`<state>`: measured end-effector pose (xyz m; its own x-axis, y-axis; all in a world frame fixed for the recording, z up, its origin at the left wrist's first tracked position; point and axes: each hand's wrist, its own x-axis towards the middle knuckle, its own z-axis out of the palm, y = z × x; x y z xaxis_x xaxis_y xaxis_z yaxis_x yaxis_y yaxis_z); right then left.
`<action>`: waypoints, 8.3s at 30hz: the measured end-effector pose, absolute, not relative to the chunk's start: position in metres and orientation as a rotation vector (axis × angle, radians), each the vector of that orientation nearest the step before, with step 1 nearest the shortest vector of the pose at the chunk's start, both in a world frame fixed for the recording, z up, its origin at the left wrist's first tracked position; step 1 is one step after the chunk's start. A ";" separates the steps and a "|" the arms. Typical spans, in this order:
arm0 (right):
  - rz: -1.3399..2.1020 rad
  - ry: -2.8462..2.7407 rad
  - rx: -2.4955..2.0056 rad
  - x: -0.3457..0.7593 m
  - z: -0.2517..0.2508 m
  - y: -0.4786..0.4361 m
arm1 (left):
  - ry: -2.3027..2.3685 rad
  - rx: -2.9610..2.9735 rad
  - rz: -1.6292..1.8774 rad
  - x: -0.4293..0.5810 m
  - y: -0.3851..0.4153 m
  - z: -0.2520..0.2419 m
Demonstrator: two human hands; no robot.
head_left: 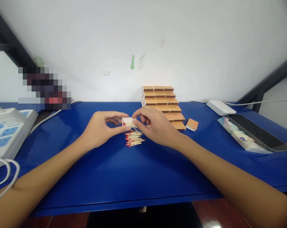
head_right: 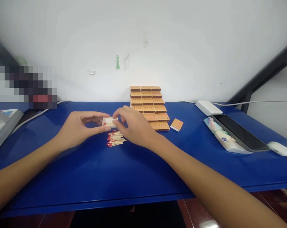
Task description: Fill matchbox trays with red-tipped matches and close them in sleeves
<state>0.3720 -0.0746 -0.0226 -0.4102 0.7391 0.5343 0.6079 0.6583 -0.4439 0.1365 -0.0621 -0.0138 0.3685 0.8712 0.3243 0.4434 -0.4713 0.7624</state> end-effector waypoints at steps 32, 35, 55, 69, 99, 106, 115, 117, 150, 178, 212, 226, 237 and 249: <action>0.314 -2.546 -1.365 0.375 -0.023 -0.083 | 1.311 2.278 0.996 0.129 -0.051 -0.021; 0.329 -2.553 -1.362 0.372 -0.023 -0.084 | 1.320 2.277 0.992 0.129 -0.051 -0.020; 0.313 -2.623 -1.320 0.373 -0.025 -0.084 | 1.208 2.299 0.933 0.128 -0.048 -0.025; 0.238 -2.712 -1.265 0.379 -0.024 -0.083 | 1.146 2.254 0.934 0.129 -0.047 -0.026; 0.103 -2.312 -1.213 0.369 -0.016 -0.084 | 1.075 2.138 0.937 0.139 -0.060 -0.023; 0.134 -2.172 -1.265 0.372 -0.019 -0.078 | 1.141 1.962 1.033 0.139 -0.061 -0.017; 0.234 -2.172 -1.196 0.372 -0.023 -0.076 | 1.099 1.996 0.992 0.140 -0.060 -0.021; 0.250 -2.165 -1.182 0.372 -0.023 -0.077 | 1.092 1.988 0.992 0.140 -0.060 -0.021; 0.402 -2.530 -1.193 0.377 -0.026 -0.077 | 1.200 2.137 0.844 0.119 -0.029 -0.031; 0.165 -2.721 -1.219 0.372 -0.026 -0.083 | 1.179 2.440 0.692 0.113 -0.030 -0.025; -0.029 -2.585 -1.271 0.376 -0.023 -0.080 | 1.098 2.663 0.637 0.125 -0.046 -0.021; -0.095 -2.672 -1.219 0.366 -0.026 -0.084 | 0.993 2.634 0.658 0.134 -0.059 -0.020; 0.113 -2.431 -1.502 0.372 -0.011 -0.084 | 1.059 2.402 0.804 0.130 -0.054 -0.021; 0.489 -2.277 -1.321 0.371 -0.016 -0.085 | 0.995 2.447 0.798 0.134 -0.059 -0.020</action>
<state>0.3707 -0.0847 -0.0164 -0.4334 0.8764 0.2099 0.7131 0.4759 -0.5148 0.1336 -0.0587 -0.0203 0.5879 0.7243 0.3603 0.5089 -0.6773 0.5313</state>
